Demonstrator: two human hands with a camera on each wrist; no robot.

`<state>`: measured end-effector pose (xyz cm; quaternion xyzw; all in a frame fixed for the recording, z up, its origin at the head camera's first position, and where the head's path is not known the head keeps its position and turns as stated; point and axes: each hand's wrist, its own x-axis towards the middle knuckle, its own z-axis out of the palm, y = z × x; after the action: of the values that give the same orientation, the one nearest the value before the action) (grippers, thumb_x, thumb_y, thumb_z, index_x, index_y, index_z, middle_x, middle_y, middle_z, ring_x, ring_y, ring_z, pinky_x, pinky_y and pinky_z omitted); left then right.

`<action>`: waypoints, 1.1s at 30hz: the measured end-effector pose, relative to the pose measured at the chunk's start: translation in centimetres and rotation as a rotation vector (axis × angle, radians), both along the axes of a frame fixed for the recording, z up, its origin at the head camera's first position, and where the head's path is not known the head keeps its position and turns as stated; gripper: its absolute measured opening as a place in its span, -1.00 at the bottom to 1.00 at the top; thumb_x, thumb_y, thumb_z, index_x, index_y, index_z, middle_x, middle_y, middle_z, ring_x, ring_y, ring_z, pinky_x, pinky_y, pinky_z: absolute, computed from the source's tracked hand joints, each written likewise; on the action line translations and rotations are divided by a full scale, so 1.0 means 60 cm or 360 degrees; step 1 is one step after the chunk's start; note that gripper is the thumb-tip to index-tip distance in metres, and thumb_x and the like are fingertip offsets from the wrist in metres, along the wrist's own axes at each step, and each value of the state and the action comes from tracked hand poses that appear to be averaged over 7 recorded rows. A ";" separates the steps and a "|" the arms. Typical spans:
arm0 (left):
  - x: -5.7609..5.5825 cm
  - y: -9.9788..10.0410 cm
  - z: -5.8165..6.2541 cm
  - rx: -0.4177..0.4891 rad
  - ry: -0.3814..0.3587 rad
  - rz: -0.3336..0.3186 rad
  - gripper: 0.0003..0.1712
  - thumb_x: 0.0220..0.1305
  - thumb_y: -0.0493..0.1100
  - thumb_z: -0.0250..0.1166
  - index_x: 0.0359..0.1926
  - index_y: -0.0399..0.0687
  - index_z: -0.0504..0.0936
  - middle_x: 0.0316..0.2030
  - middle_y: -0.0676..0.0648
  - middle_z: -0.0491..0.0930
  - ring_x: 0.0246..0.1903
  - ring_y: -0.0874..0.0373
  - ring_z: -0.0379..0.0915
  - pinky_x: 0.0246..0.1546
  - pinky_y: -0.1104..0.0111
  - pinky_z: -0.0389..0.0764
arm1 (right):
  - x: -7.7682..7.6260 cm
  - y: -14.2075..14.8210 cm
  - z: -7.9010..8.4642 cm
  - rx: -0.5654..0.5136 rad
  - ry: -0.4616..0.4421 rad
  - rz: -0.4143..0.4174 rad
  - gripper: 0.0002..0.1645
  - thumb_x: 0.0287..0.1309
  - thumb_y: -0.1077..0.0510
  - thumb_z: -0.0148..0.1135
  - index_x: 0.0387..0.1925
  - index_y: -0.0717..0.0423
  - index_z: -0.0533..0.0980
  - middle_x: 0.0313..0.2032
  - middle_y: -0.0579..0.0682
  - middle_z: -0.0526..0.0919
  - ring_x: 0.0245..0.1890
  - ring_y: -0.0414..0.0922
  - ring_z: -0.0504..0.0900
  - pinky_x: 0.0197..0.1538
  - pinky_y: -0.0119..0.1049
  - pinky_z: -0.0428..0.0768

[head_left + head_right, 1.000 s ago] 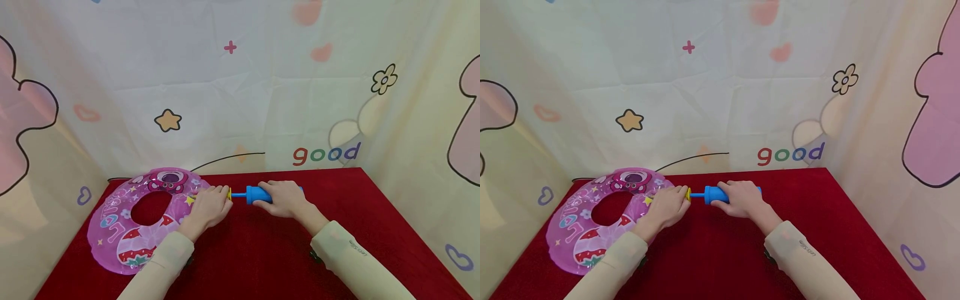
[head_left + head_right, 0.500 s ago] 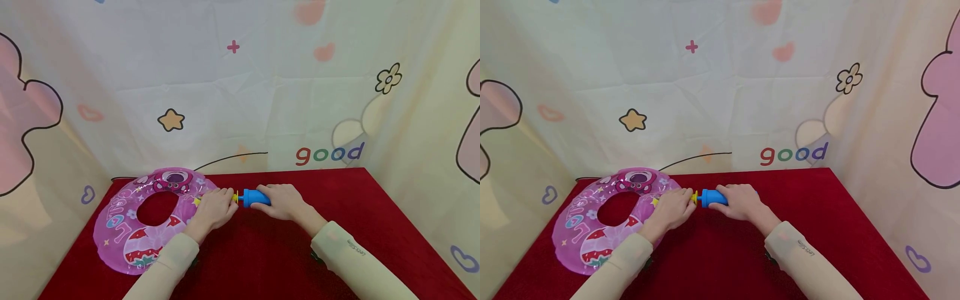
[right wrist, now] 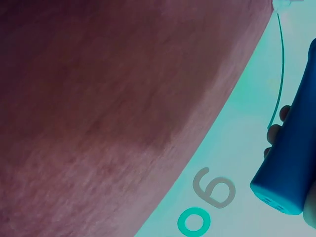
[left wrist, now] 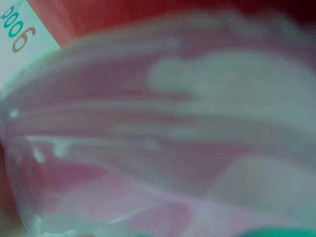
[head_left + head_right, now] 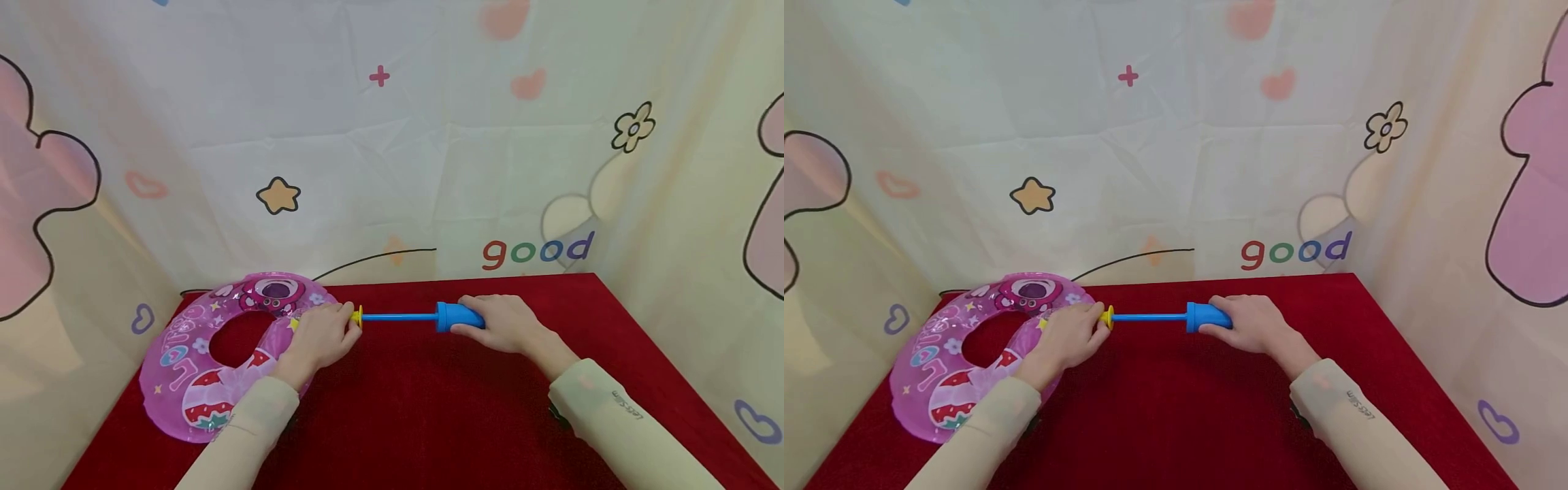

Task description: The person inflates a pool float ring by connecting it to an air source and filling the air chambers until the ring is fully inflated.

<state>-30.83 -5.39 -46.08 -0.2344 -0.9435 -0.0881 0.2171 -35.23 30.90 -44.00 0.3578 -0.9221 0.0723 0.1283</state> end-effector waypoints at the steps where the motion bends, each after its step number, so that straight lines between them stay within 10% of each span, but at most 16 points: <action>1: 0.000 -0.001 0.000 0.0004 -0.0002 0.0000 -0.84 0.27 -0.06 0.16 -0.40 0.06 0.39 -0.62 0.12 0.26 -0.56 0.20 0.24 -0.55 0.36 0.33 | -0.001 0.004 -0.001 -0.0002 0.0002 -0.0003 -0.35 0.22 -0.42 0.22 0.12 -0.08 0.56 -0.19 -0.12 0.72 -0.34 -0.20 0.61 -0.30 -0.25 0.55; 33: 0.005 0.086 -0.007 -0.0129 -0.0017 -0.0004 -0.69 0.37 -0.01 0.06 -0.10 -0.12 0.56 -0.33 -0.04 0.58 -0.35 0.10 0.47 -0.28 0.24 0.58 | 0.035 -0.144 0.003 0.0097 0.0111 -0.0051 -0.32 0.25 -0.45 0.11 0.09 -0.05 0.56 -0.25 -0.07 0.69 -0.42 -0.18 0.60 -0.37 -0.26 0.53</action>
<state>-30.53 -0.24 -46.47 -0.2436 -0.9471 -0.0514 0.2024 -33.11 22.28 -43.79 0.3491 -0.9244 0.0296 0.1507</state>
